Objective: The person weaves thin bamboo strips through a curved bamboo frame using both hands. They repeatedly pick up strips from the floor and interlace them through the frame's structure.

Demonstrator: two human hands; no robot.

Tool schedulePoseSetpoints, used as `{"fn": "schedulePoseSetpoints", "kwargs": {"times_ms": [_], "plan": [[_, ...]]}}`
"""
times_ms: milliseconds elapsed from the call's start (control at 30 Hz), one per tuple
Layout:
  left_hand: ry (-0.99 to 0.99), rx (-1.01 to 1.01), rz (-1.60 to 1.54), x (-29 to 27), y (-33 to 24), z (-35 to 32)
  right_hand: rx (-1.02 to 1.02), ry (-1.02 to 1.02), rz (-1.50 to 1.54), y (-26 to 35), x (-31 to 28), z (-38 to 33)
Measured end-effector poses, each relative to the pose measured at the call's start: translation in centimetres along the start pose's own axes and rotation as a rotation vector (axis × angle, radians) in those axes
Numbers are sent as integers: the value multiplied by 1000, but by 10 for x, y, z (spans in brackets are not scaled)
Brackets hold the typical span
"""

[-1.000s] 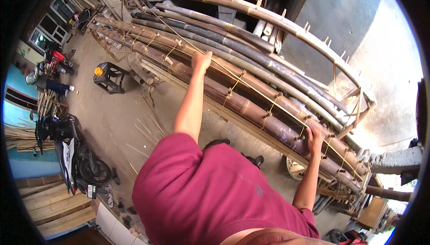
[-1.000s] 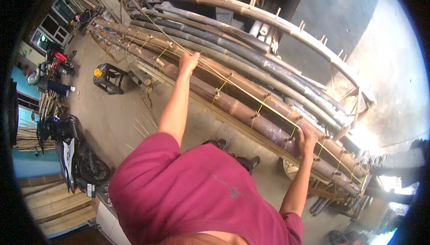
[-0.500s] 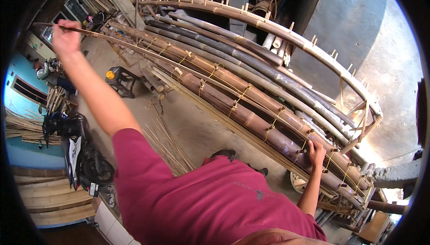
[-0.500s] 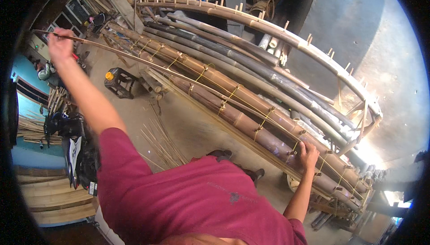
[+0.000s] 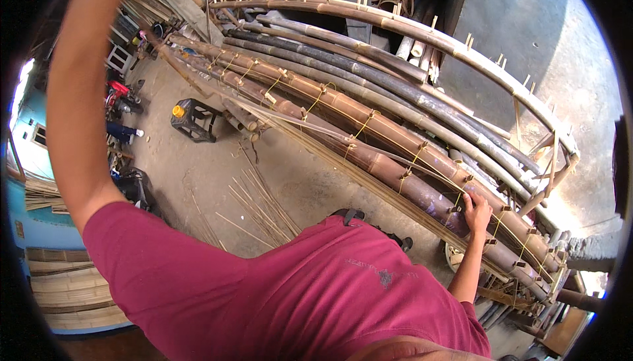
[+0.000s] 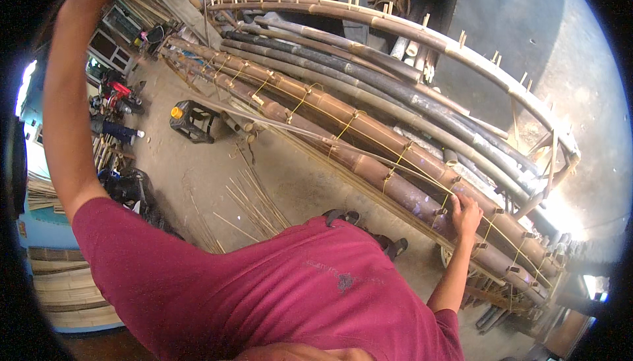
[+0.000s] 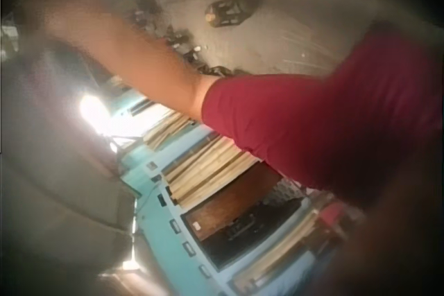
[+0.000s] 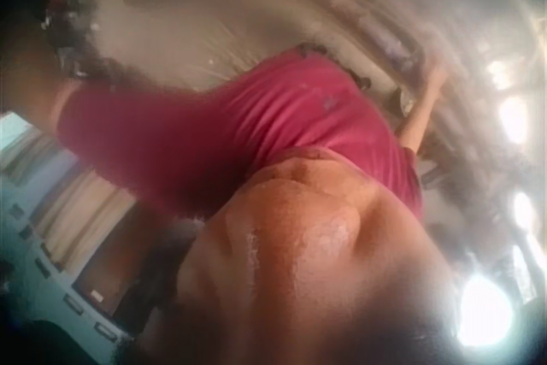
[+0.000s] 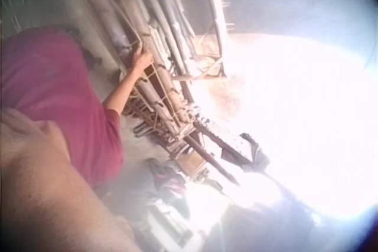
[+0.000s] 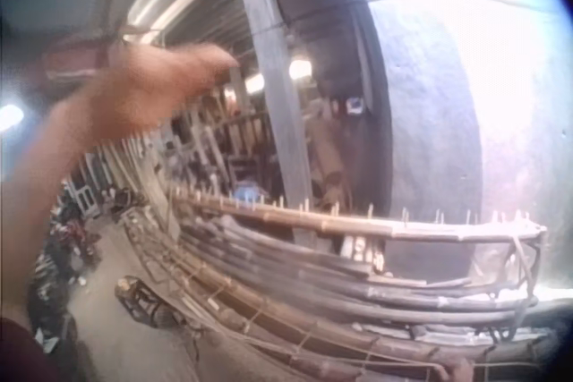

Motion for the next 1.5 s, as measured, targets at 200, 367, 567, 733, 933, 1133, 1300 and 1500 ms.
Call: {"fn": "schedulePoseSetpoints", "kwargs": {"times_ms": [200,367,567,733,933,1133,1300,1500], "plan": [[-376,154,-315,65,-49,60,89,-49,-26,-6,-22,-12],[-1119,-997,-511,59,195,-252,1,-10,24,16,-2,4],[-1167,-1917,-820,256,142,-539,18,2,-5,4,0,0],[-864,-2273,-1055,439,22,-554,44,64,-16,9,-6,2],[-517,-2081,-1360,569,-117,-431,18,13,-39,16,-2,7],[363,-1965,-840,553,-211,-283,54,-7,-84,19,-14,-7],[-166,-1366,-785,489,-236,-152,168,-553,44,51,-39,-35],[-118,-522,-1536,377,-398,47,566,-380,1278,57,52,-116]]}}
Point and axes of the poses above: each hand's wrist, its own z-axis towards the middle knuckle, its own x-axis out of the palm, y = z × x, the point moved 7 cm from there along z, towards the middle knuckle, and after that the axes turned 2 degrees about -z, right-handed, at the moved point
